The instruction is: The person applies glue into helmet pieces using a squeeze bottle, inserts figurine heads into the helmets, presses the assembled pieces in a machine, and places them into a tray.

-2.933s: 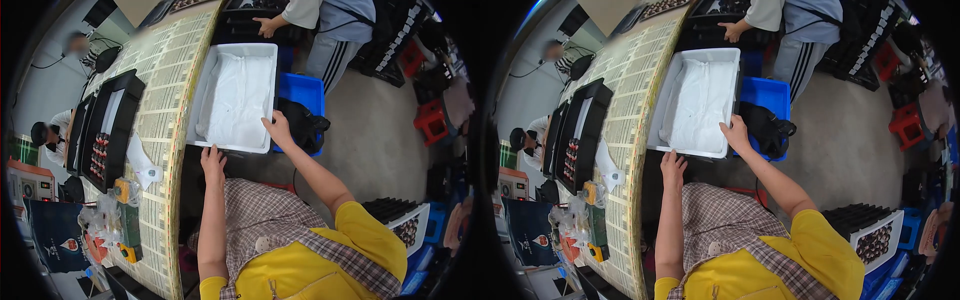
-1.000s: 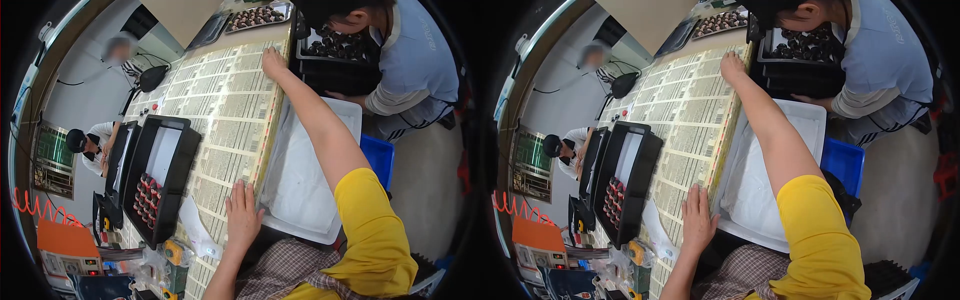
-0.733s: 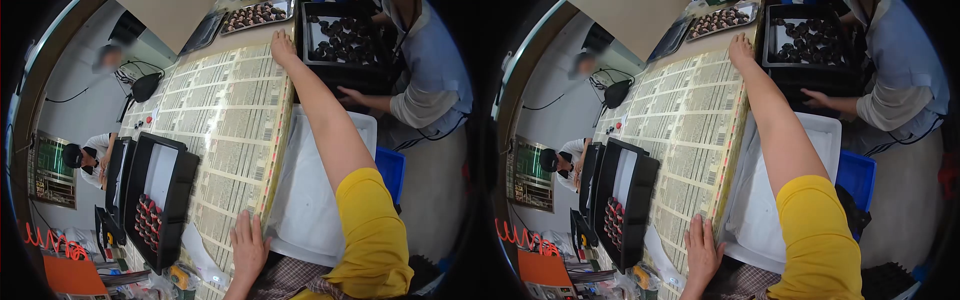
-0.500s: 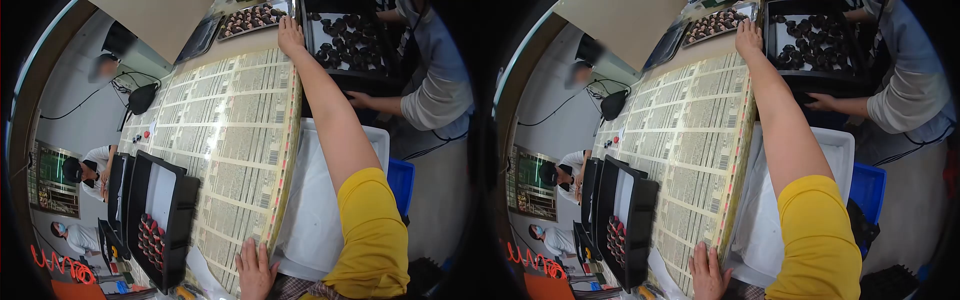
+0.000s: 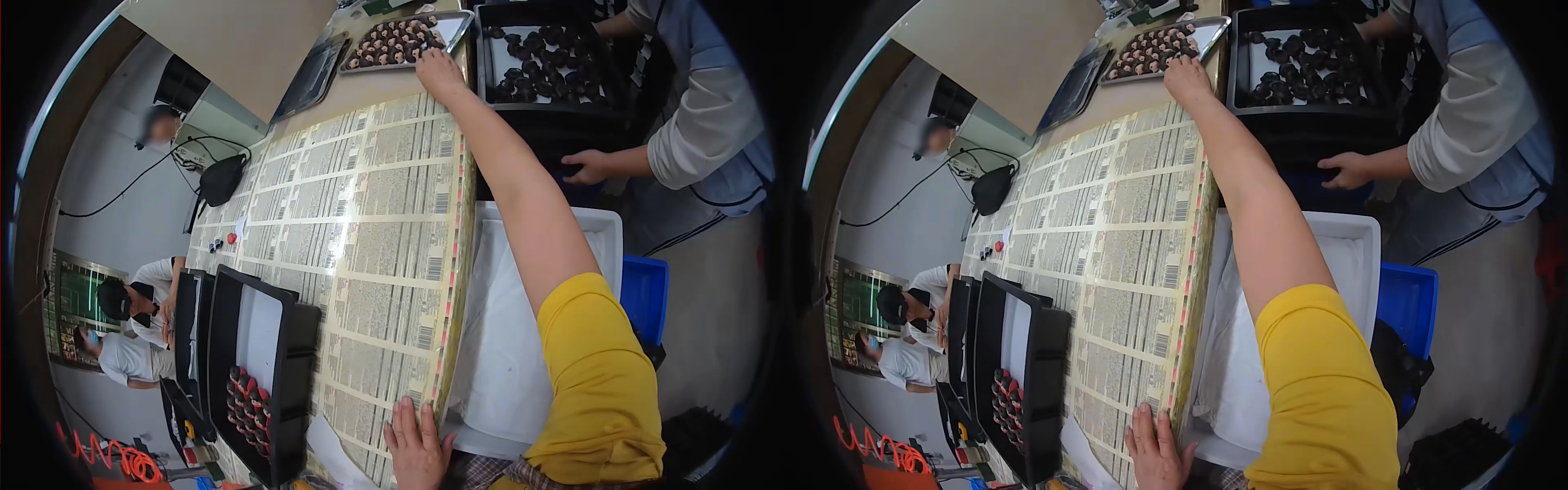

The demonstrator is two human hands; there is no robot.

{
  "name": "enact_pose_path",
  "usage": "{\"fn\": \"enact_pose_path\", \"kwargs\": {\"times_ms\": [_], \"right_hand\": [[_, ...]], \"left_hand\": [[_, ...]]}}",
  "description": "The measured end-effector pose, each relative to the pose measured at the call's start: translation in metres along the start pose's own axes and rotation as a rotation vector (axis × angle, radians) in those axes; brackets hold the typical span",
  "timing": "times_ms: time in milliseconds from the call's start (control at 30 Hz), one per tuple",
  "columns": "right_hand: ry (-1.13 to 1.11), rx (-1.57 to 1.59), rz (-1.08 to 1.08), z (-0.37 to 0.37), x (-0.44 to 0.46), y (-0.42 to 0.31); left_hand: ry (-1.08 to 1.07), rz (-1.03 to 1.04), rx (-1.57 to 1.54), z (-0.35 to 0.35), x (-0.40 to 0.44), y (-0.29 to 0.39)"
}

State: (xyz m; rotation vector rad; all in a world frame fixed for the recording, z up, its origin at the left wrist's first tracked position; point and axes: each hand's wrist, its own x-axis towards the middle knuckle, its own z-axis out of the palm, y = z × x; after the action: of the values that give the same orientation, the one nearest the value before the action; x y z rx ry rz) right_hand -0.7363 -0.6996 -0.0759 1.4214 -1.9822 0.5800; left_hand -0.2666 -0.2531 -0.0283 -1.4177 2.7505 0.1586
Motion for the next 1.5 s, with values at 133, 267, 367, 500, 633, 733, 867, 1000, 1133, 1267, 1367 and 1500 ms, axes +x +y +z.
{"fn": "enact_pose_path", "kwargs": {"times_ms": [133, 267, 367, 500, 633, 733, 867, 1000, 1133, 1267, 1367, 1500], "right_hand": [[-0.016, 0.081, -0.124, -0.027, -0.013, -0.039], [-0.094, 0.092, -0.189, -0.045, -0.029, -0.075], [-0.119, 0.195, -0.233, -0.078, -0.05, -0.101], [-0.217, 0.143, -0.365, -0.133, -0.09, -0.135], [-0.347, 0.259, -0.422, -0.218, -0.143, -0.171], [-0.299, 0.324, -0.458, -0.258, -0.184, -0.198], [-0.324, 0.392, -0.441, -0.302, -0.232, -0.225], [-0.264, 0.558, -0.425, -0.325, -0.254, -0.215], [-0.122, 0.457, -0.18, -0.334, -0.234, -0.143], [-0.18, 0.287, 0.146, -0.303, -0.241, -0.079], [-0.242, 0.377, 0.233, -0.295, -0.242, -0.068], [-0.136, 0.296, 0.465, -0.293, -0.233, -0.067]], "left_hand": [[0.009, 0.025, 0.041, -0.008, 0.004, -0.002], [0.015, 0.041, 0.022, -0.008, 0.002, 0.0], [0.037, 0.027, 0.015, -0.011, 0.0, 0.001], [0.078, 0.023, 0.016, -0.012, -0.001, 0.005], [0.142, 0.039, 0.058, -0.004, -0.005, 0.004], [0.165, 0.048, 0.073, 0.003, -0.008, 0.002], [0.215, 0.083, 0.069, 0.007, -0.012, -0.001], [0.276, 0.111, -0.006, 0.012, -0.022, -0.001], [0.351, 0.171, -0.114, -0.002, -0.082, 0.023], [0.392, 0.154, -0.219, 0.004, -0.151, 0.029], [0.402, 0.131, -0.313, 0.021, -0.186, 0.028], [0.407, 0.096, -0.349, 0.025, -0.212, 0.035]]}}
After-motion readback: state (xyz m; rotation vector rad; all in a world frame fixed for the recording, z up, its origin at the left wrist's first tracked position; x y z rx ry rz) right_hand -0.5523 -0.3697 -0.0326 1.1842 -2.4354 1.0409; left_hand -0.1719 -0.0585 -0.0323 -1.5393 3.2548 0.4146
